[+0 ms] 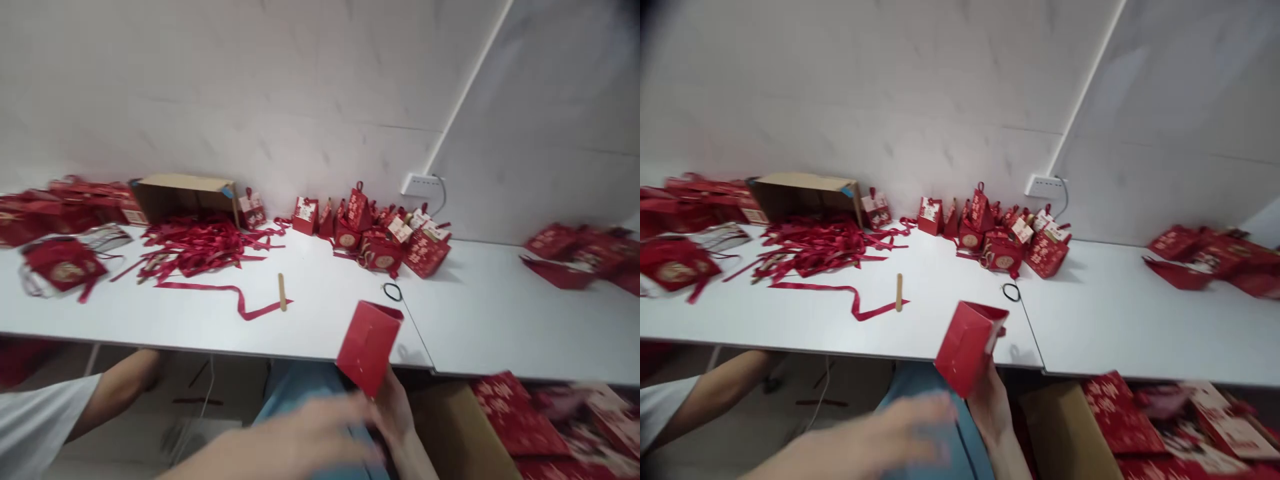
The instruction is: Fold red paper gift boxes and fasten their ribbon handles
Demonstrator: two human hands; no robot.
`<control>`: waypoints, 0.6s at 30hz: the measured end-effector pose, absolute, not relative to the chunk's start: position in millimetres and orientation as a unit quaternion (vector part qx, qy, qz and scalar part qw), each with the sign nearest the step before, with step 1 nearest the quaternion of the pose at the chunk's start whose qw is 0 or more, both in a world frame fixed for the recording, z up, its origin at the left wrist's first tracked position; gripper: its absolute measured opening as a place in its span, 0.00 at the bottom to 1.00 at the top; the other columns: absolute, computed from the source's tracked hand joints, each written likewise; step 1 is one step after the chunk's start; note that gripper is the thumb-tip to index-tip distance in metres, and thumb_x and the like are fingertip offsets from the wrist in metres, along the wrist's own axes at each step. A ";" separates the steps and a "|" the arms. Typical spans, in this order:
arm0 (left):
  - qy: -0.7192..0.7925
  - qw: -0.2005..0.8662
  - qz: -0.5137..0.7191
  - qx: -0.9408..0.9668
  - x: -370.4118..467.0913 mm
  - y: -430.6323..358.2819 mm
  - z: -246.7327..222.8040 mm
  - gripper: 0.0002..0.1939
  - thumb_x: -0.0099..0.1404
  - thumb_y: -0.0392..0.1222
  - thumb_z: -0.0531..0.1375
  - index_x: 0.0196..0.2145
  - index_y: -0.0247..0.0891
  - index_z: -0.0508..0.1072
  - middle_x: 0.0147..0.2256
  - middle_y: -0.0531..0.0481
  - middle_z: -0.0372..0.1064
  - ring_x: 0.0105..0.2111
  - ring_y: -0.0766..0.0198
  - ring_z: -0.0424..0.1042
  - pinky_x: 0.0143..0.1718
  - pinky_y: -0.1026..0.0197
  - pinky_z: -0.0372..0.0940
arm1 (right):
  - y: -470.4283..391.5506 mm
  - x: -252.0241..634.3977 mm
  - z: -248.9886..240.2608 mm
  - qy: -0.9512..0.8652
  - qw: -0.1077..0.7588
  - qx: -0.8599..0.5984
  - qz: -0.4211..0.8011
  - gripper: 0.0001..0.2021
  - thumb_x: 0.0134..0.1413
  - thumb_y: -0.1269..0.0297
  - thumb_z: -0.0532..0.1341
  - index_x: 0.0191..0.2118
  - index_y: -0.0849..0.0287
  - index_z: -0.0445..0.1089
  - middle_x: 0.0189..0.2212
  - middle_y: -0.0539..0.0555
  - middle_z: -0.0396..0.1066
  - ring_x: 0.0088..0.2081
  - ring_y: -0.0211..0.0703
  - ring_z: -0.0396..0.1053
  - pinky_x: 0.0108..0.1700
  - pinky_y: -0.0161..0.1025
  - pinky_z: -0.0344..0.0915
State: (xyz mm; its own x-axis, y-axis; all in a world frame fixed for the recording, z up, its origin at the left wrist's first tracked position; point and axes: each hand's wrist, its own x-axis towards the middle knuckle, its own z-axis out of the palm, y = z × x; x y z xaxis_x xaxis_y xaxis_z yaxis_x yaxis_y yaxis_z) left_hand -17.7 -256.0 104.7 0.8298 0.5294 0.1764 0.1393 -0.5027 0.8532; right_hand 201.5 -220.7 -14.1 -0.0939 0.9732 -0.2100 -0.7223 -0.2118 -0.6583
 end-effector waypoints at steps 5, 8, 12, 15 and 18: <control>0.401 0.417 0.402 0.710 0.5 -204.0 87.5 0.37 0.60 0.49 0.59 0.63 0.47 0.49 0.65 0.44 0.46 0.64 0.49 0.48 0.63 0.45 0.50 | -200.4 198.0 7.7 -0.120 0.630 -0.294 0.708 0.18 0.46 0.55 0.67 0.43 0.56 0.74 0.44 0.53 0.76 0.45 0.44 0.73 0.47 0.41 0.70; 0.411 0.410 0.417 0.700 24.1 -186.4 90.7 0.47 0.52 0.48 0.66 0.64 0.42 0.46 0.64 0.41 0.48 0.63 0.46 0.49 0.62 0.45 0.52 | -194.4 194.8 13.4 -0.128 0.673 -0.292 0.668 0.15 0.44 0.57 0.69 0.40 0.54 0.74 0.40 0.51 0.77 0.40 0.42 0.74 0.44 0.38 0.70; 0.428 0.403 0.435 0.682 46.0 -178.2 100.4 0.44 0.50 0.43 0.66 0.61 0.42 0.50 0.60 0.42 0.57 0.58 0.49 0.59 0.56 0.50 0.61 | -192.1 187.5 14.8 -0.132 0.696 -0.281 0.647 0.12 0.43 0.62 0.69 0.38 0.54 0.75 0.36 0.50 0.77 0.38 0.40 0.74 0.45 0.37 0.70; 0.428 0.398 0.443 0.680 50.9 -177.3 103.8 0.44 0.47 0.45 0.68 0.59 0.43 0.53 0.57 0.42 0.59 0.55 0.49 0.63 0.54 0.49 0.62 | -192.8 181.2 12.1 -0.127 0.682 -0.286 0.661 0.11 0.43 0.61 0.68 0.37 0.54 0.75 0.37 0.51 0.77 0.39 0.42 0.74 0.45 0.38 0.70; 0.426 0.386 0.437 0.692 48.9 -177.3 104.6 0.42 0.47 0.48 0.69 0.57 0.43 0.56 0.55 0.42 0.62 0.53 0.49 0.64 0.53 0.47 0.62 | -193.8 177.4 8.0 -0.139 0.662 -0.293 0.676 0.13 0.43 0.58 0.68 0.38 0.53 0.75 0.40 0.52 0.76 0.41 0.45 0.73 0.45 0.42 0.71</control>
State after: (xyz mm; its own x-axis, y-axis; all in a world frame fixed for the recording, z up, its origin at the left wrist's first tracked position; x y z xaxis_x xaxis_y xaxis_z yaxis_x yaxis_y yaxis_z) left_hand 48.9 -177.3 104.6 0.2557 0.9266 0.2756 0.2513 -0.3390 0.9066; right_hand 177.4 -193.8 8.0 0.0485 0.9760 -0.2123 -0.8135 -0.0848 -0.5754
